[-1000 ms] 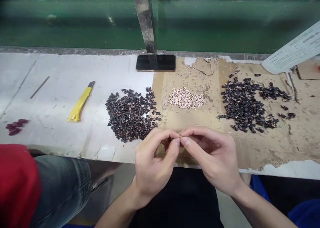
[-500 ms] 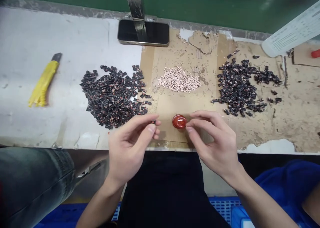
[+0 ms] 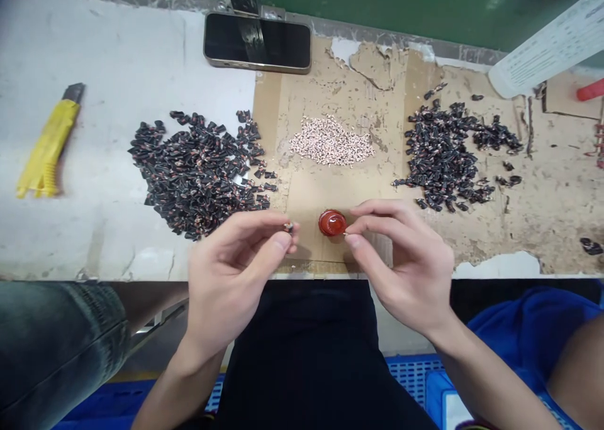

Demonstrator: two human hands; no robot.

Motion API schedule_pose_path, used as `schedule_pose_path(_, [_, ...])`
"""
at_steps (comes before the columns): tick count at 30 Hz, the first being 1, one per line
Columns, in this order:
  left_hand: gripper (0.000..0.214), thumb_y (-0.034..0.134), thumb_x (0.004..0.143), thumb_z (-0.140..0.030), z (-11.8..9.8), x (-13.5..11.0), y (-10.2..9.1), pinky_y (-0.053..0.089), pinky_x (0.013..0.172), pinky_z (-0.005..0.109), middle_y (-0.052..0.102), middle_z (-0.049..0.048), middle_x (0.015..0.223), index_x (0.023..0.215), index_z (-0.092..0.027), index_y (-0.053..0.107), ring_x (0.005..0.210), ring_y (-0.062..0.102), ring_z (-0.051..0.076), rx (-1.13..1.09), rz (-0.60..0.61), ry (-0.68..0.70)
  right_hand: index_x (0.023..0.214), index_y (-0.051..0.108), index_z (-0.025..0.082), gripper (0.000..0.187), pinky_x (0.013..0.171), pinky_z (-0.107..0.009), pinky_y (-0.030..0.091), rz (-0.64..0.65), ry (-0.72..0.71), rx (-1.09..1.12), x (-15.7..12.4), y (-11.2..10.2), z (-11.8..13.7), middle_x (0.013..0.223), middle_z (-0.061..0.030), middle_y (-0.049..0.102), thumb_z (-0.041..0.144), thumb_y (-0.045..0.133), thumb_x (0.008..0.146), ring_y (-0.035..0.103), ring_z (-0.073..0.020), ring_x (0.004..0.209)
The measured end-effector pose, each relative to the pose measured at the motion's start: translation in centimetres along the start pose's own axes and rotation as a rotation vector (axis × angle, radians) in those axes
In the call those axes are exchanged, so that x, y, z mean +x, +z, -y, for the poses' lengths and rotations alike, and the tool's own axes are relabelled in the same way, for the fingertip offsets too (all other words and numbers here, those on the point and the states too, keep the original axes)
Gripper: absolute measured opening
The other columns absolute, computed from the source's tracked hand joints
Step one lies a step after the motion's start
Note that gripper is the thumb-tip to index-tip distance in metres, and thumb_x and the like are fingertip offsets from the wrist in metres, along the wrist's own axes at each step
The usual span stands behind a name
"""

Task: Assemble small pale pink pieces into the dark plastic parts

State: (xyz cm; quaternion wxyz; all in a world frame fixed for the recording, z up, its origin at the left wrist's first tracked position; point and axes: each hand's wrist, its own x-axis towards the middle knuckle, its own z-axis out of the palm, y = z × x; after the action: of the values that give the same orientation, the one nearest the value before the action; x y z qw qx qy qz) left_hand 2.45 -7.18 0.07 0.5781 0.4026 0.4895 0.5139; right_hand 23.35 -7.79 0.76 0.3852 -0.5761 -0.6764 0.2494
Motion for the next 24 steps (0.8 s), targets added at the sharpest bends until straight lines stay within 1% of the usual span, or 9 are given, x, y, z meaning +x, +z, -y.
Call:
schedule_pose_path(2, [0.014,0.075,0.093,-0.011,-0.2,0.0,0.5,0.068,0.078,0.019,0.084,0.0033,0.1,0.101,-0.02,0.081,0.088,0.082,0.016,-0.018,0.09,-0.041,0.097,0.079,0.032,0.018,0.092,-0.043,0.063,0.012,0.111,0.171,0.1,-0.1,0.8,0.106,-0.0033,0.076,0.014,0.075,0.092,0.073,-0.0236,0.103])
schedule_pose_path(4, [0.014,0.075,0.094,-0.011,-0.3,0.1,0.9,0.069,0.079,0.021,0.084,0.0041,0.104,0.101,-0.02,0.082,0.089,0.082,0.017,-0.034,0.151,-0.064,0.098,0.079,0.033,0.016,0.092,-0.041,0.065,0.043,0.219,0.32,0.2,-0.2,1.6,0.108,-0.0023,0.078,0.018,0.074,0.095,0.076,-0.022,0.1])
schedule_pose_path(7, [0.015,0.073,0.095,-0.011,-0.3,0.1,1.4,0.07,0.077,0.022,0.084,0.0028,0.1,0.105,-0.021,0.08,0.081,0.082,0.015,-0.078,0.195,-0.09,0.097,0.08,0.033,0.011,0.09,-0.038,0.068,0.045,0.31,0.406,0.1,-0.2,2.4,0.107,-0.0015,0.08,0.023,0.075,0.096,0.078,-0.0217,0.1])
schedule_pose_path(9, [0.017,0.072,0.096,-0.01,-0.3,0.0,1.4,0.07,0.076,0.021,0.083,0.0023,0.098,0.108,-0.021,0.078,0.078,0.081,0.014,-0.076,0.206,-0.092,0.093,0.081,0.033,0.01,0.086,-0.034,0.069,0.031,0.324,0.397,0.1,0.0,2.8,0.104,-0.0013,0.081,0.024,0.077,0.094,0.079,-0.0213,0.099])
schedule_pose_path(11, [0.018,0.073,0.095,-0.01,-0.3,0.0,1.4,0.07,0.076,0.02,0.082,0.0027,0.101,0.109,-0.021,0.077,0.081,0.08,0.014,-0.044,0.213,-0.083,0.091,0.081,0.032,0.009,0.082,-0.032,0.069,0.02,0.339,0.393,0.1,0.2,3.0,0.103,-0.0013,0.081,0.023,0.078,0.093,0.079,-0.0203,0.097])
schedule_pose_path(16, [0.017,0.072,0.097,-0.012,-0.5,-0.1,1.2,0.068,0.077,0.017,0.083,0.0011,0.105,0.11,-0.023,0.076,0.08,0.08,0.011,-0.022,0.225,-0.062,0.089,0.082,0.031,0.009,0.068,-0.026,0.068,0.01,0.354,0.394,0.2,0.4,3.3,0.1,-0.0014,0.081,0.023,0.081,0.09,0.078,-0.0171,0.083])
schedule_pose_path(18, [0.016,0.073,0.096,-0.012,-0.5,-0.1,1.2,0.069,0.076,0.018,0.083,0.0012,0.103,0.109,-0.022,0.076,0.08,0.08,0.012,-0.01,0.226,-0.057,0.09,0.083,0.031,0.01,0.071,-0.026,0.068,0.016,0.348,0.385,0.2,0.4,3.3,0.101,-0.0015,0.081,0.021,0.081,0.089,0.078,-0.0177,0.086])
schedule_pose_path(21, [0.017,0.073,0.095,-0.011,-0.6,0.0,1.1,0.069,0.074,0.017,0.083,0.001,0.1,0.108,-0.022,0.075,0.079,0.08,0.012,0.017,0.236,-0.049,0.092,0.083,0.032,0.014,0.08,-0.028,0.069,0.043,0.308,0.378,0.1,0.3,3.2,0.101,-0.0011,0.081,0.018,0.081,0.089,0.079,-0.0187,0.094])
schedule_pose_path(24, [0.02,0.072,0.095,-0.009,-0.8,0.1,0.8,0.067,0.075,0.015,0.083,-0.001,0.098,0.109,-0.023,0.075,0.079,0.08,0.01,0.045,0.253,-0.03,0.096,0.083,0.032,0.017,0.083,-0.027,0.068,0.099,0.246,0.366,0.3,0.1,2.9,0.1,-0.0002,0.082,0.016,0.079,0.091,0.079,-0.0177,0.093])
